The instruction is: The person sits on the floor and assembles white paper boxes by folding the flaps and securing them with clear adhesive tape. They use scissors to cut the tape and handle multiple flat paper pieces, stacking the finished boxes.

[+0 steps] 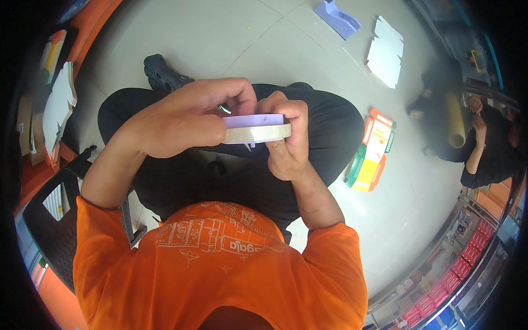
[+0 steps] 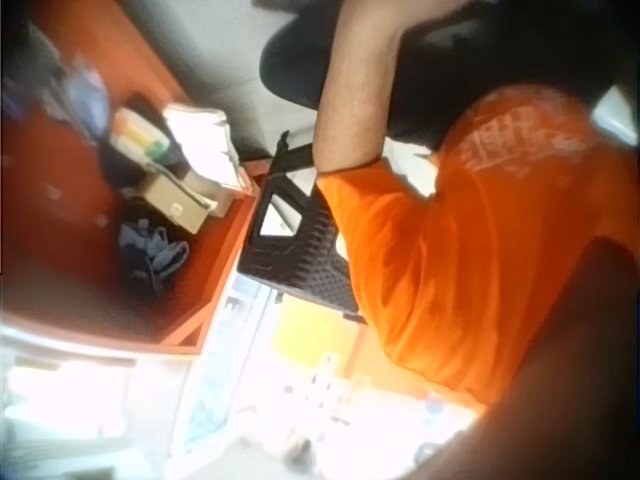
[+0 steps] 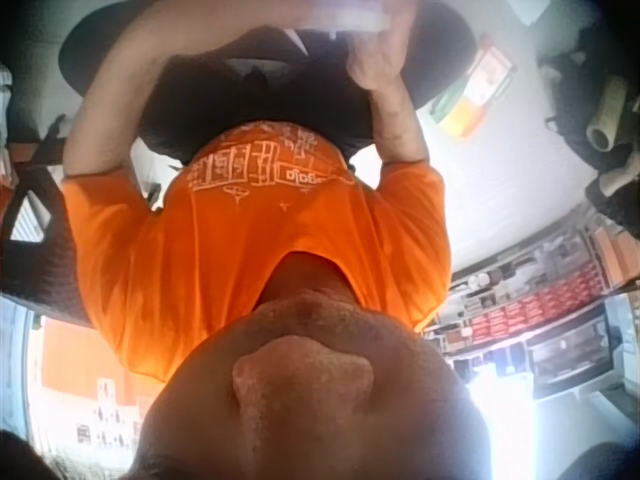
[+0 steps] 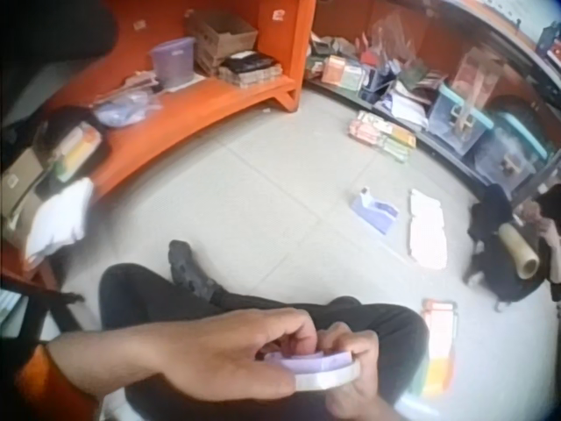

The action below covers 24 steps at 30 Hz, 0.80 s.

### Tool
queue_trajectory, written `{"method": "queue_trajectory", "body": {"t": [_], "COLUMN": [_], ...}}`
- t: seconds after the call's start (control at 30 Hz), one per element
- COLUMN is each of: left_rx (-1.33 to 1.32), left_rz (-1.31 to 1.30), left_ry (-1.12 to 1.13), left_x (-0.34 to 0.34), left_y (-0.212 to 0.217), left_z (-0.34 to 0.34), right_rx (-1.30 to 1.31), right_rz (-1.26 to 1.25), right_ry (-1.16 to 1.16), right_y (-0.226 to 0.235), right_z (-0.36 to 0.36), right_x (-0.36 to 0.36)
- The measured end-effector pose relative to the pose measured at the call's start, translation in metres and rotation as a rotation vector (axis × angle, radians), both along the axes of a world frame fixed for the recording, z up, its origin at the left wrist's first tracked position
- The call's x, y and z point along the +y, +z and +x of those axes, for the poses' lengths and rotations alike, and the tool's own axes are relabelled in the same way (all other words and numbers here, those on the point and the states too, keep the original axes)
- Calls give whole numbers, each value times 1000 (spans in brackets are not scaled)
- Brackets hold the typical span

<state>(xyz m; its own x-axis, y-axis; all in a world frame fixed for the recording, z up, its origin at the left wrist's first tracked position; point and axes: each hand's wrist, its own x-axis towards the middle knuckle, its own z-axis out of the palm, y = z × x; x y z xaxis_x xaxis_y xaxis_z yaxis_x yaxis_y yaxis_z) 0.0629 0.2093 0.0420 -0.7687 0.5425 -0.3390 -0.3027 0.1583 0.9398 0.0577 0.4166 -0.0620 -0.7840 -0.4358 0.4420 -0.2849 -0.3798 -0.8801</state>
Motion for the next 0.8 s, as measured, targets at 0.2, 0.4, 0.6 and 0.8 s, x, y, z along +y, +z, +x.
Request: {"method": "queue_trajectory", "body": {"t": [0.2, 0.4, 0.6, 0.8], "left_rx": [-36, -94, -147, -215], "left_rz": [-9, 94, 109, 142], "left_ry": [-2, 70, 108, 115], "left_x": [-1, 0, -1, -2], "left_y": [-4, -12, -16, -19], "left_z": [0, 3, 7, 10], "right_rx": [-28, -88, -173, -173], "right_rz": [11, -17, -24, -5], "right_ry": [4, 39, 78, 87], "right_y": [-2, 0, -1, -4], "right_z": [0, -1, -1, 0], "right_x": [0, -2, -1, -2]}}
